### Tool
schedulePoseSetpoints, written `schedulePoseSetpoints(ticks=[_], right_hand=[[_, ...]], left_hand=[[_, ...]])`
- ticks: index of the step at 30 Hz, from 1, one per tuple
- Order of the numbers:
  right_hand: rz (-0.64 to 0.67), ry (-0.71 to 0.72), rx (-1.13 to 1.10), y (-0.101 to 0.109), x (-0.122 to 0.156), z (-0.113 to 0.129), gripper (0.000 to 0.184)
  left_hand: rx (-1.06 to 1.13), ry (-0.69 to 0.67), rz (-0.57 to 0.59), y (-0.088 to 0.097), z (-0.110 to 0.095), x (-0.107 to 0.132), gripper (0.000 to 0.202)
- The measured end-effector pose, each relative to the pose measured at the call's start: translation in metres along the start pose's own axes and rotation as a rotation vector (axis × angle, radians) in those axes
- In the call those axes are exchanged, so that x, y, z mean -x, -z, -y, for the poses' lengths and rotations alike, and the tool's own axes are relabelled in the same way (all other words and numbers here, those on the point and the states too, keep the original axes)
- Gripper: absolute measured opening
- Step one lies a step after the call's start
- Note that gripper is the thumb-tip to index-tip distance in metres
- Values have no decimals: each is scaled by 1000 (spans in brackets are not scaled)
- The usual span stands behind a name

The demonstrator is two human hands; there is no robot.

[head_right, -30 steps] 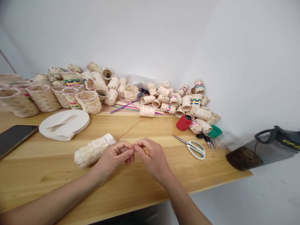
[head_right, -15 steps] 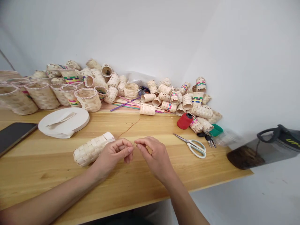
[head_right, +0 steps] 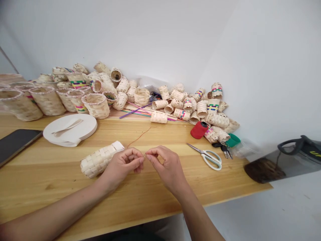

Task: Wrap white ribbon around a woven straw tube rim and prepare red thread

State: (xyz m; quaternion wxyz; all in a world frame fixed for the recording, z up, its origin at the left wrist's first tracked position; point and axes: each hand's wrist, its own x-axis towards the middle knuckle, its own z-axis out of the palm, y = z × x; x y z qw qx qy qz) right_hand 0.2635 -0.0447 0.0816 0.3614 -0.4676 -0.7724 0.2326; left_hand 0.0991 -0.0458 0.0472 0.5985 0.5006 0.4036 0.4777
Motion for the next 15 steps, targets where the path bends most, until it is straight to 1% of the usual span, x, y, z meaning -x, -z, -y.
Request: schedulePoseSetpoints(ticks=[11, 15], right_hand=[[13, 6, 13, -1, -1, 0, 11], [-2, 6, 24, -2, 1, 1, 11]], left_hand=[[-28, 2, 3, 0, 1, 1, 19], [-72, -31, -7, 0, 3, 1, 17]])
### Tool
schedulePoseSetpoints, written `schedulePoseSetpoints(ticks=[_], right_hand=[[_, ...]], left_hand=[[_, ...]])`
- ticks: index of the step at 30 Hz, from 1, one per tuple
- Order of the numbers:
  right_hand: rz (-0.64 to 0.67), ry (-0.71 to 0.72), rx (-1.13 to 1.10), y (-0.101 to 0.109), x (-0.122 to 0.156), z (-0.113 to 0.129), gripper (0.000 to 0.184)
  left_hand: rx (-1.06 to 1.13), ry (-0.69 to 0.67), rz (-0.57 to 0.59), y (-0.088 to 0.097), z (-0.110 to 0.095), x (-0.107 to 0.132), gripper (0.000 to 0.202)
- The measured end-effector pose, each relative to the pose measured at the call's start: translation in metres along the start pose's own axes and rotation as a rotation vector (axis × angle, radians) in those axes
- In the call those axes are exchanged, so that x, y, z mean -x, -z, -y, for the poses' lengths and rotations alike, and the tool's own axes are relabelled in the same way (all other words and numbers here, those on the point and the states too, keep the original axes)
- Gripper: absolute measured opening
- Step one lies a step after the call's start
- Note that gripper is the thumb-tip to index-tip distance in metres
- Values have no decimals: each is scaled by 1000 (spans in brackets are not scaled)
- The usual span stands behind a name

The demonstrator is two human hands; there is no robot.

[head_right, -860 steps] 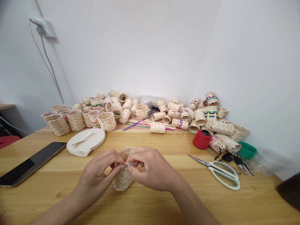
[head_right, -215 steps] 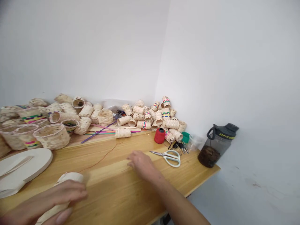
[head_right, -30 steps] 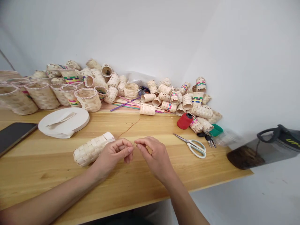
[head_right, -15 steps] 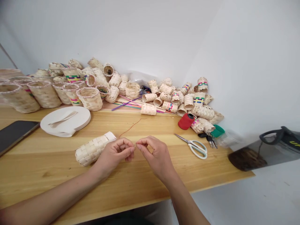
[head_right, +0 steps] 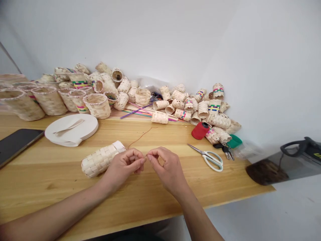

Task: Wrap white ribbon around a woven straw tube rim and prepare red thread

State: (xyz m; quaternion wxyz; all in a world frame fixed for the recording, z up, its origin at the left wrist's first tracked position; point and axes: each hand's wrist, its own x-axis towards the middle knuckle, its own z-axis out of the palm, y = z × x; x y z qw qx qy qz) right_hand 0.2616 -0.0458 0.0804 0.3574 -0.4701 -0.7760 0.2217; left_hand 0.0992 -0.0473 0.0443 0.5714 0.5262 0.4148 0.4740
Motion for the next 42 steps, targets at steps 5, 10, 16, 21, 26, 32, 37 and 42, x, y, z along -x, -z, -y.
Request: schedulePoseSetpoints(ticks=[5, 10, 16, 21, 26, 32, 37, 42], right_hand=[[-63, 20, 58, -4, 2, -2, 11], [-121, 45, 122, -6, 0, -7, 10], [-113, 16, 115, 1, -1, -11, 11], [-8, -74, 294, 20, -31, -53, 28], [129, -115, 398, 20, -84, -98, 38], [192, -195, 524, -21, -135, -107, 28], [173, -259, 600, -41, -149, -104, 26], [286, -125, 522, -18, -124, -85, 13]], left_hand=[[-36, -30, -8, 0, 1, 1, 15], [-60, -38, -16, 1, 2, 1, 15], [-67, -19, -24, 0, 2, 0, 16], [-53, 21, 21, -4, 3, 0, 16], [-139, -58, 121, -5, 10, 2, 14], [-372, -196, 187, -1, 14, 4, 15], [-436, -265, 147, 0, 15, 2, 18], [-457, -406, 84, -1, 16, 1, 12]])
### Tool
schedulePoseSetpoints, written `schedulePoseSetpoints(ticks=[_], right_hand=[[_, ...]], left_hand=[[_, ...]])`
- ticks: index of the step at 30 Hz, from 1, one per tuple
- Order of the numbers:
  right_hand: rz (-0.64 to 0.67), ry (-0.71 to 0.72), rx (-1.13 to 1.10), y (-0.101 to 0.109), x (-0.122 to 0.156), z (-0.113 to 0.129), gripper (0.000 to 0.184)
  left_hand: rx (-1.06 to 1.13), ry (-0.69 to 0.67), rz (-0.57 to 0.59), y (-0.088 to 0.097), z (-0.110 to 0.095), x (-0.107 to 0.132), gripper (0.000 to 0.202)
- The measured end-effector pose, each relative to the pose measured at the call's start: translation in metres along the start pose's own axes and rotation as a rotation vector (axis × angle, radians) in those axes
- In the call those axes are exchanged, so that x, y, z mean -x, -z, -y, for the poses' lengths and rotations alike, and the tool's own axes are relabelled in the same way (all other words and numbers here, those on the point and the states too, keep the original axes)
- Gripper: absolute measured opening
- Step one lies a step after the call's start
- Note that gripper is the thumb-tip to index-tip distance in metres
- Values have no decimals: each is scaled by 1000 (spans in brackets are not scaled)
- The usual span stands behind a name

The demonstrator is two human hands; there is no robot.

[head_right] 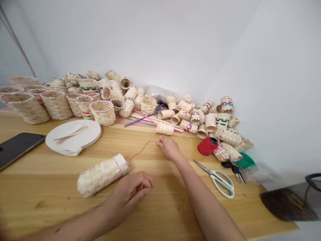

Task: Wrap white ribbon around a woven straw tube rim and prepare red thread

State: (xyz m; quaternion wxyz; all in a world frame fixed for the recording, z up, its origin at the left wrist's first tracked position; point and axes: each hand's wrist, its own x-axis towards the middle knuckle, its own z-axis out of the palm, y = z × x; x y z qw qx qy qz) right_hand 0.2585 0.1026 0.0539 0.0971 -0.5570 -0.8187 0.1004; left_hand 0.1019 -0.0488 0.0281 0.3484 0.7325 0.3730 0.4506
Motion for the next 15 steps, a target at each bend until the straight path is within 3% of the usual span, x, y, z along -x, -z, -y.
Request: schedulePoseSetpoints(ticks=[3, 8, 11, 15], right_hand=[[75, 119, -74, 22, 40, 2, 12], [119, 169, -280, 50, 106, 11, 4], [118, 158, -352, 58, 131, 20, 2], [80, 170, -419, 64, 140, 32, 2]], left_hand=[[1, -119, -49, 1, -1, 2, 9], [-79, -162, -107, 5, -7, 3, 10], [-46, -141, -38, 4, -12, 3, 8], [169, -7, 99, -1, -17, 2, 8]])
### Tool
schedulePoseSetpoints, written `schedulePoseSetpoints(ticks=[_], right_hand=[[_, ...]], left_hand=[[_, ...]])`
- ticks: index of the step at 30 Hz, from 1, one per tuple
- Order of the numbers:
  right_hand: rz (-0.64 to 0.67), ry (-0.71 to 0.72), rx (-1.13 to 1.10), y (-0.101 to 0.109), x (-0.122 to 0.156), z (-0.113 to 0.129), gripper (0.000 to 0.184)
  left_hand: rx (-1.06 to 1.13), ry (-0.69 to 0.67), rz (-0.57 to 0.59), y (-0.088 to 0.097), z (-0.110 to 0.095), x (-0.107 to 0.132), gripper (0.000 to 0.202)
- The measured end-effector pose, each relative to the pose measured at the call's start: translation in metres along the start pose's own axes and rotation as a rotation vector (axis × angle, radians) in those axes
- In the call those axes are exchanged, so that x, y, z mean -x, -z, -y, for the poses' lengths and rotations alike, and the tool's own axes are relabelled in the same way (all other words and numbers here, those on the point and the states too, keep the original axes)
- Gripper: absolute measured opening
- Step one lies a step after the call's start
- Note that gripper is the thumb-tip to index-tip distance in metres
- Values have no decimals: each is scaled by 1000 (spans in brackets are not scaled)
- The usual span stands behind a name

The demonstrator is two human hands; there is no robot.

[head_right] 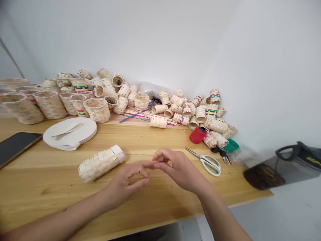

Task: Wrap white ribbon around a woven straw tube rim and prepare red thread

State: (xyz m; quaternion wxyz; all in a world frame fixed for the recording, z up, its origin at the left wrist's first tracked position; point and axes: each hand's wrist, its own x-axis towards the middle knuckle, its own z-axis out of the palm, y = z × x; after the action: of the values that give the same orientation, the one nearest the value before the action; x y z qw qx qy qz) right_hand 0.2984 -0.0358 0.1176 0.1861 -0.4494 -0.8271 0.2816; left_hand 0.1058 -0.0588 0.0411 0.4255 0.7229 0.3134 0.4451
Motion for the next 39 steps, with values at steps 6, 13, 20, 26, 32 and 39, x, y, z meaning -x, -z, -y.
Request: schedulePoseSetpoints(ticks=[6, 13, 20, 26, 32, 39], right_hand=[[-9, 53, -51, 3, -4, 6, 9], [40, 113, 24, 2, 0, 24, 10], [21, 79, 145, 5, 0, 15, 14], [-226, -8, 157, 1, -5, -20, 17], [-508, -216, -35, -31, 7, -26, 20], [-274, -232, -645, -71, 4, -10, 32]], left_hand=[[42, 13, -137, 8, -6, -3, 13], [355, 153, 65, 10, -12, -3, 17], [518, 276, 60, 8, -11, -4, 31], [516, 295, -47, 10, -5, -7, 28], [389, 292, -169, 15, 1, -9, 23], [119, 152, -98, 13, -4, -7, 15]])
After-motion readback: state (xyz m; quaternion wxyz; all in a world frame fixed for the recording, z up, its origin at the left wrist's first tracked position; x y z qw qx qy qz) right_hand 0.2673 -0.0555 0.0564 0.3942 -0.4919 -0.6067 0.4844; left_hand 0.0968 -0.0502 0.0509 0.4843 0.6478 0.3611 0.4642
